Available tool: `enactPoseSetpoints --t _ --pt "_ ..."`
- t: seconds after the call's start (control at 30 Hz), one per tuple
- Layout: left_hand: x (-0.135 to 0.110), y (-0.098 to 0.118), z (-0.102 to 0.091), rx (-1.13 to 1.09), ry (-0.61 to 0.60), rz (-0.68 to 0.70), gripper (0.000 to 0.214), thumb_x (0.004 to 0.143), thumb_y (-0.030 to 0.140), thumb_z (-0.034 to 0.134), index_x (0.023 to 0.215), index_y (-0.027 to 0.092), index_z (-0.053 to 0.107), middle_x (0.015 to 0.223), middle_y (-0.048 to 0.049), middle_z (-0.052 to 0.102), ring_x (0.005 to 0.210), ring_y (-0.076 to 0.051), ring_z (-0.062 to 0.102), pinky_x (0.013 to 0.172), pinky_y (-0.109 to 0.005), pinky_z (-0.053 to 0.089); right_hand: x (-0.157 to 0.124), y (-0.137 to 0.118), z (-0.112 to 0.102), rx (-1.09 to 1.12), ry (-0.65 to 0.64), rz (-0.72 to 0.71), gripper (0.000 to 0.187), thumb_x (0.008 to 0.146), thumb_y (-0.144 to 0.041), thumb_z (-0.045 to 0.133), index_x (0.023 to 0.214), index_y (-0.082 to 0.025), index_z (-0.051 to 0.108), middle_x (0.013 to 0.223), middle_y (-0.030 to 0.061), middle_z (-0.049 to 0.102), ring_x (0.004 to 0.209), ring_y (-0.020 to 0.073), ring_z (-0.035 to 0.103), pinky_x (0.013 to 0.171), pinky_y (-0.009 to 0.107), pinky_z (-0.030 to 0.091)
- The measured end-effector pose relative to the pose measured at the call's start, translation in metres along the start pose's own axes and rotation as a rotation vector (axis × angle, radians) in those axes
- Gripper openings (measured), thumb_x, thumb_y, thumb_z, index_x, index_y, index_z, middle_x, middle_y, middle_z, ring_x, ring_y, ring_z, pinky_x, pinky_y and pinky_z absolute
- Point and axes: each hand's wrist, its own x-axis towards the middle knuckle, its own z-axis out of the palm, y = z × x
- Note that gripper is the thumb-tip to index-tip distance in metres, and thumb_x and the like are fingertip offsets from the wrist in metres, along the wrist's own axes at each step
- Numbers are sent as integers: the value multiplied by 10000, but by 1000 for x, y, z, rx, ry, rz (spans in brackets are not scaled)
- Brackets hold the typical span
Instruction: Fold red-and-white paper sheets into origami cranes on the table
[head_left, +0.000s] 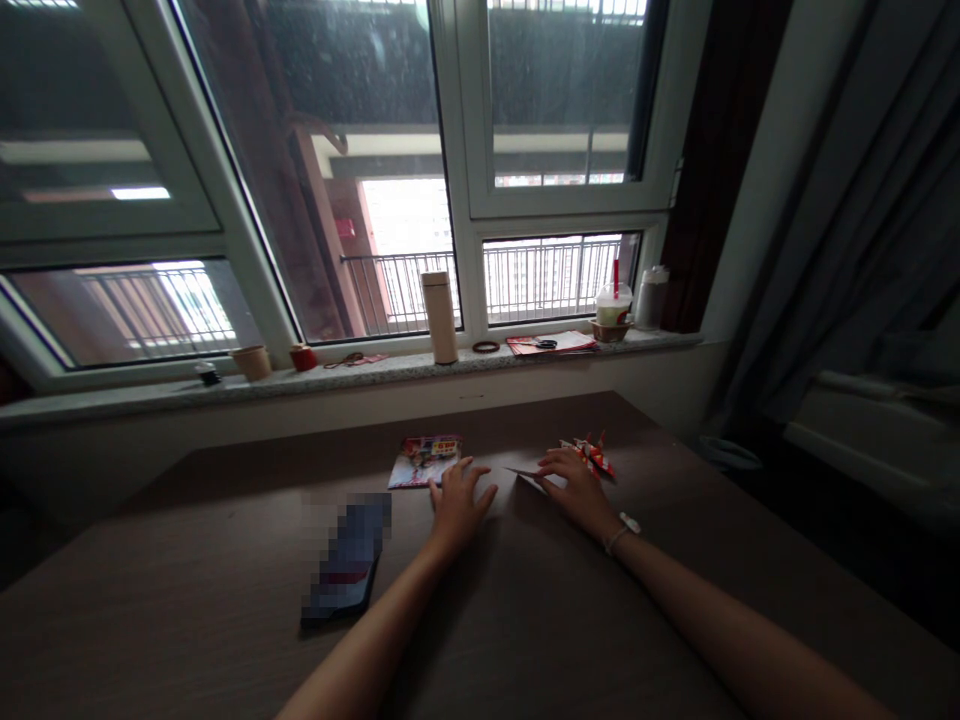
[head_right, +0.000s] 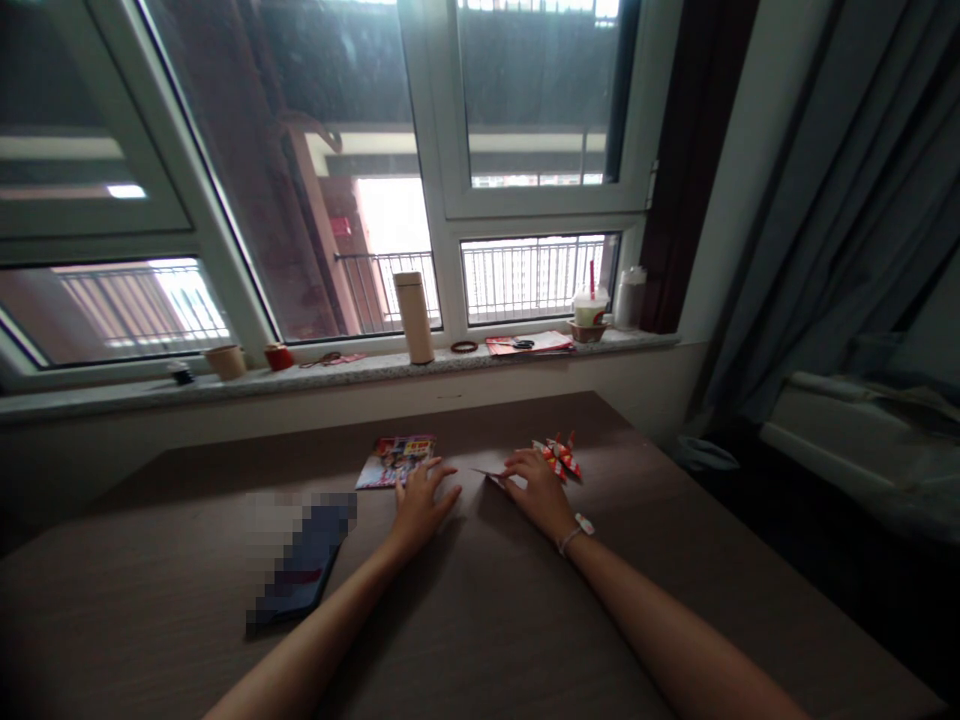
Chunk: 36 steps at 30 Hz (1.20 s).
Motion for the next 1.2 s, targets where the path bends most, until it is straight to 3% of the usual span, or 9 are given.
enactPoseSetpoints --t 0.2,0.3,0.53,0.87,1.07,1.2 --pt "-1 3 -4 -5 -52 -9 261 909 343 564 1138 337 688 1423 -67 497 1347 -312 389 1112 -677 178 -3 -12 -2 -95 -268 -4 94 860 -305 678 890 -249 746 1049 45 730 1207 272 527 1095 501 324" --pt "-2 4 -6 1 -82 -14 241 909 351 564 1093 342 719 1419 -69 501 1354 -316 381 1118 -683 160 -4 -15 -3 -127 -336 -15 125 859 -351 688 923 -269 757 1048 40 722 1203 276 515 1098 501 307" --pt "-3 4 -2 57 -93 -17 239 887 394 594 1077 348 732 1428 -74 499 1359 -330 376 1105 -718 136 -5 -20 -1 -136 -381 -76 223 931 -365 583 1078 -303 738 1112 59 667 1207 257 473 1087 472 324" --pt "-3 2 0 89 -138 10 322 869 384 607 1182 384 681 1432 -93 485 1370 -346 359 1088 -745 115 -8 -15 2 -87 -423 -47 195 924 -329 585 1024 -299 750 1210 58 617 1304 269 394 1123 468 316" --pt "-3 6 -3 83 -168 -1 316 858 336 596 1154 393 691 1440 -71 477 1380 -332 346 1106 -726 105 -8 -12 6 -113 -368 -65 245 934 -291 563 1132 -279 706 1169 68 634 1234 249 451 1091 446 355" --pt "-3 4 -3 76 -192 19 356 837 425 611 1186 397 675 1449 -80 472 1385 -355 342 1099 -737 105 -8 -11 7 -155 -378 -50 246 923 -298 587 1141 -279 699 1189 69 616 1208 254 452 1084 447 355"
